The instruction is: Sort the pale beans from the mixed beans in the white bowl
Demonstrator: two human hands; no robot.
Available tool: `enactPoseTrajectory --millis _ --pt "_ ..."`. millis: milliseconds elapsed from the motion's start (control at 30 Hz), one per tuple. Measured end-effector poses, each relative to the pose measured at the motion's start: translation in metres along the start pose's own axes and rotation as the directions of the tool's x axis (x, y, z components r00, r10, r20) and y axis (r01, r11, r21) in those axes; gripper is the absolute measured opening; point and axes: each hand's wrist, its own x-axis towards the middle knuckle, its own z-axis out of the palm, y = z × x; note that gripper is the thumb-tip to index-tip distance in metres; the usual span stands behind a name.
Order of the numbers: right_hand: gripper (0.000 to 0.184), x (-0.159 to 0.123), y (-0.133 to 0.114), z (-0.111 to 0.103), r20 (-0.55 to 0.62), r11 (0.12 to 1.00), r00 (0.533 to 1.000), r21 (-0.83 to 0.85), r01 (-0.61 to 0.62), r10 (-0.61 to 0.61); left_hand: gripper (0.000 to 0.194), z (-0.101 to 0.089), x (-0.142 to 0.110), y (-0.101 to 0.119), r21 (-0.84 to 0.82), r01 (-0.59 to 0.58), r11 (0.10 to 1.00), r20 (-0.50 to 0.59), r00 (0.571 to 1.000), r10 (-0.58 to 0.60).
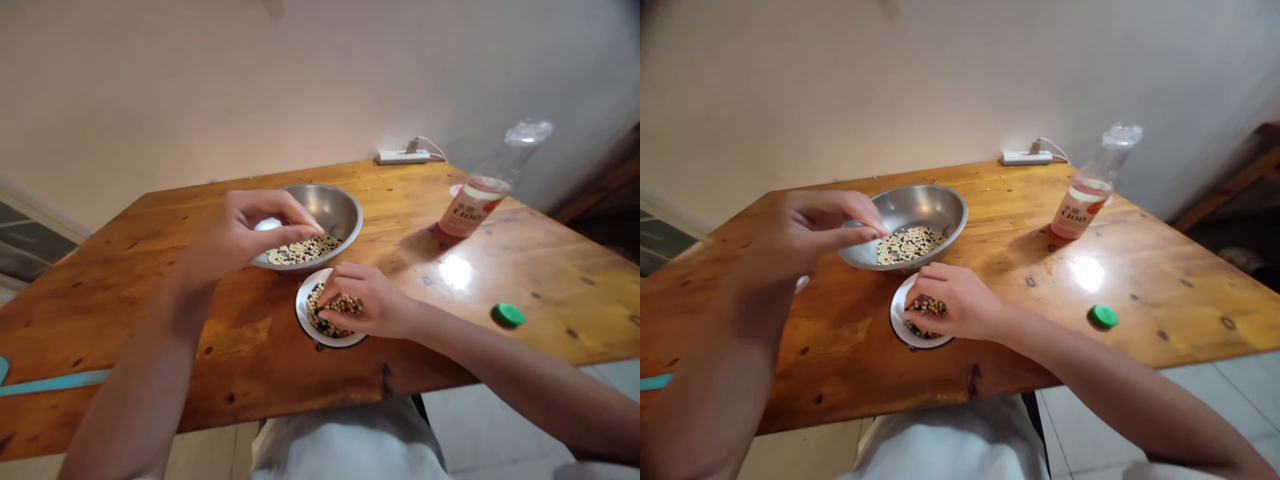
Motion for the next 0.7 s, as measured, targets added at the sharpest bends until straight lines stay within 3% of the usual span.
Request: enactPoseTrajectory --millis 67,167,267,333,400,467,567,700 --pt "0.018 0.002 -0.002 0.001 0.068 0.98 0.997 -0.192 0.052 -0.039 0.013 0.001 -0.008 0.003 -0.011 -0.037 0.999 -0.12 0.992 0.035" --pt "0.019 0.002 -0.008 -0.003 0.191 0.936 0.979 -0.352 0.001 0.071 0.018 0.008 -0.026 0.007 0.018 -0.052 0.998 -0.268 0.962 0.055" --pt "0.021 -0.001 -0.019 -0.011 0.223 0.904 0.952 -0.415 -0.103 0.211 0.019 0.018 -0.047 0.013 0.054 -0.054 0.997 -0.269 0.961 0.067" --pt "0.023 -0.006 -0.03 -0.016 0.116 0.921 0.956 -0.32 -0.221 0.27 0.019 0.026 -0.061 0.016 0.091 -0.047 0.995 -0.249 0.966 0.068" --pt "0.026 -0.012 -0.043 -0.019 -0.034 0.946 0.951 -0.09 -0.31 0.308 0.02 0.034 -0.073 0.019 0.116 -0.03 0.993 -0.245 0.968 0.058" --pt "0.027 -0.018 -0.055 -0.017 -0.123 0.936 0.937 0.181 -0.302 0.327 0.021 0.042 -0.084 0.021 0.113 -0.002 0.994 -0.236 0.971 0.029" --pt "0.023 -0.023 -0.065 -0.01 -0.104 0.848 0.929 0.454 -0.273 0.354 0.023 0.048 -0.095 0.025 0.103 0.049 0.993 -0.185 0.982 -0.03" --pt "0.016 -0.023 -0.067 0.002 -0.121 0.781 0.895 0.549 -0.3 0.429 0.024 0.052 -0.099 0.028 0.126 0.088 0.988 -0.151 0.986 -0.069"
